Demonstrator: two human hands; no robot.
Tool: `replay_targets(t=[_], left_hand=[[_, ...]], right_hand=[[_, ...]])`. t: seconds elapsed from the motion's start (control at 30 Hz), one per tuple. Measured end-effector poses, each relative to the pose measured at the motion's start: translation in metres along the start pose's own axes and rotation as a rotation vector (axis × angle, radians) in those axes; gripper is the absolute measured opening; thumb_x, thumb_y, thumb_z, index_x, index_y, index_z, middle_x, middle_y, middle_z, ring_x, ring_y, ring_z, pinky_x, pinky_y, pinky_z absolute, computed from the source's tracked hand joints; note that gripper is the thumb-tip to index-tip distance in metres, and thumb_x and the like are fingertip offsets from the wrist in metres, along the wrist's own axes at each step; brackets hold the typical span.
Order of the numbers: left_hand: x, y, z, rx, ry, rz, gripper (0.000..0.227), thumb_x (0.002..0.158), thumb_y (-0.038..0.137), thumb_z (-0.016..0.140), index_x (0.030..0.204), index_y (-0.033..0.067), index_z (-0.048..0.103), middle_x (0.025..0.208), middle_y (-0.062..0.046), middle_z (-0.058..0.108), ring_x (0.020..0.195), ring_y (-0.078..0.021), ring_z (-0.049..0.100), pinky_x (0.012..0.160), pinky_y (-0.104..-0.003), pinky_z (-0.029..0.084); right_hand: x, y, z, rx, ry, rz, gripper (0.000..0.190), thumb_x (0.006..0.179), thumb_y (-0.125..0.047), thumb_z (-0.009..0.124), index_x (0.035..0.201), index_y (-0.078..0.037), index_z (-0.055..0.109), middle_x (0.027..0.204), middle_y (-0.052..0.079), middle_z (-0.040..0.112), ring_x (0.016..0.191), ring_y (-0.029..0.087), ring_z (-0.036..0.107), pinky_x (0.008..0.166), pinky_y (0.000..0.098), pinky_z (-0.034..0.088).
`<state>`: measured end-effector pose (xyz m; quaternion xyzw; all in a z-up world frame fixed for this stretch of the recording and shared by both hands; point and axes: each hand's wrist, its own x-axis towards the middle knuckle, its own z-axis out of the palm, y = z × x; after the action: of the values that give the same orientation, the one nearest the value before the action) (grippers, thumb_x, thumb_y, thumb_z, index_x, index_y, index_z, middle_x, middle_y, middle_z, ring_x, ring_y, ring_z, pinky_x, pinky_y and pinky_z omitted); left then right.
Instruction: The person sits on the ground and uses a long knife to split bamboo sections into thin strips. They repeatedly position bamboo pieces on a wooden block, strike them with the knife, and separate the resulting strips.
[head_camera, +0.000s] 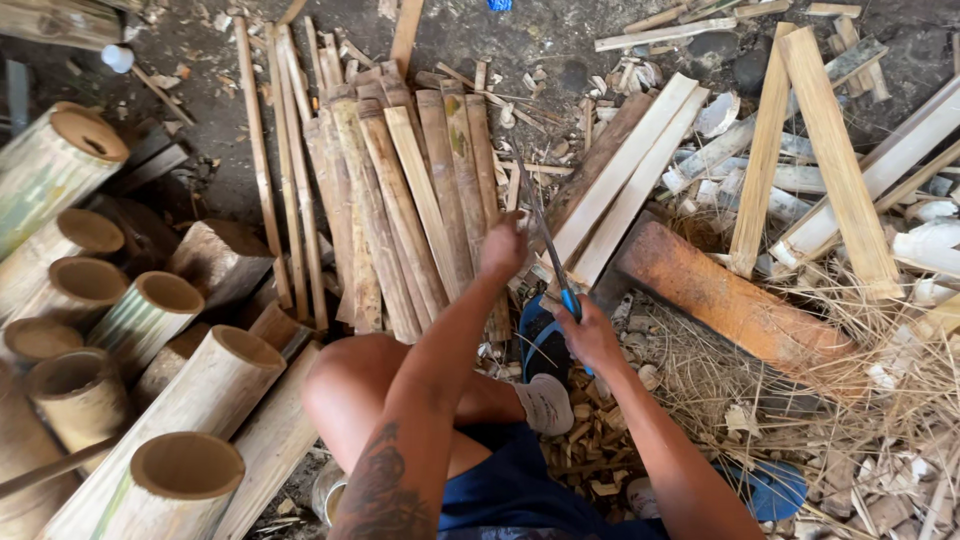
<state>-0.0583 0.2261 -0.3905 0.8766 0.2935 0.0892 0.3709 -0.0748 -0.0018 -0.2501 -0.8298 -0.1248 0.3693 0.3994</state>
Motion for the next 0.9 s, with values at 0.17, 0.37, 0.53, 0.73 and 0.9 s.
replay_targets(t=[0.17, 0.37, 0.53, 0.73, 0.9], left_hand=[[-0.004, 0.018, 0.053, 0.281, -0.239, -0.221, 0.07, 0.079, 0.035, 0.078, 0.135, 0.0062, 0.048, 0.139, -0.026, 0.048, 0.125, -0.0477, 0.052, 0.1, -0.058, 0.046], [0.005, 0.038, 0.017, 0.064, -0.084, -0.326, 0.036, 0.091, 0.033, 0.068, 0.119, 0.0129, 0.059, 0.127, -0.016, 0.059, 0.112, -0.0416, 0.063, 0.095, -0.053, 0.052], [-0.009, 0.075, -0.001, -0.198, 0.05, -0.24, 0.038, 0.1, 0.04, 0.062, 0.121, 0.0093, 0.061, 0.124, -0.017, 0.065, 0.105, -0.0388, 0.068, 0.094, -0.05, 0.053], [0.004, 0.18, -0.018, -0.662, -0.016, 0.271, 0.08, 0.096, 0.036, 0.072, 0.147, -0.0082, 0.027, 0.127, -0.025, 0.061, 0.115, -0.0314, 0.06, 0.099, -0.044, 0.048], [-0.002, 0.294, -0.023, -0.974, 0.02, 0.362, 0.058, 0.097, 0.014, 0.068, 0.146, -0.005, 0.043, 0.103, -0.012, 0.056, 0.088, -0.019, 0.057, 0.08, -0.031, 0.052]], right_hand=[[-0.012, 0.01, -0.023, 0.153, 0.025, 0.099, 0.03, 0.101, -0.033, 0.061, 0.111, -0.004, 0.06, 0.057, 0.004, 0.052, 0.045, 0.016, 0.051, 0.043, 0.0364, 0.041], [-0.025, 0.016, -0.04, 0.137, 0.141, 0.093, 0.034, 0.101, -0.037, 0.06, 0.114, -0.006, 0.058, 0.058, 0.002, 0.053, 0.047, 0.014, 0.053, 0.043, 0.0355, 0.043], [-0.048, 0.013, -0.055, 0.189, 0.278, -0.002, 0.029, 0.102, -0.037, 0.058, 0.113, -0.01, 0.057, 0.06, 0.0, 0.054, 0.049, 0.013, 0.054, 0.044, 0.0332, 0.045], [-0.092, 0.014, -0.086, 0.382, 0.438, -0.333, 0.027, 0.104, -0.032, 0.059, 0.103, -0.005, 0.055, 0.061, 0.001, 0.054, 0.048, 0.012, 0.055, 0.045, 0.03, 0.043], [-0.148, 0.016, -0.117, 0.383, 0.624, -0.338, 0.023, 0.106, -0.025, 0.065, 0.102, -0.003, 0.059, 0.074, 0.003, 0.061, 0.059, 0.01, 0.061, 0.049, 0.0269, 0.046]])
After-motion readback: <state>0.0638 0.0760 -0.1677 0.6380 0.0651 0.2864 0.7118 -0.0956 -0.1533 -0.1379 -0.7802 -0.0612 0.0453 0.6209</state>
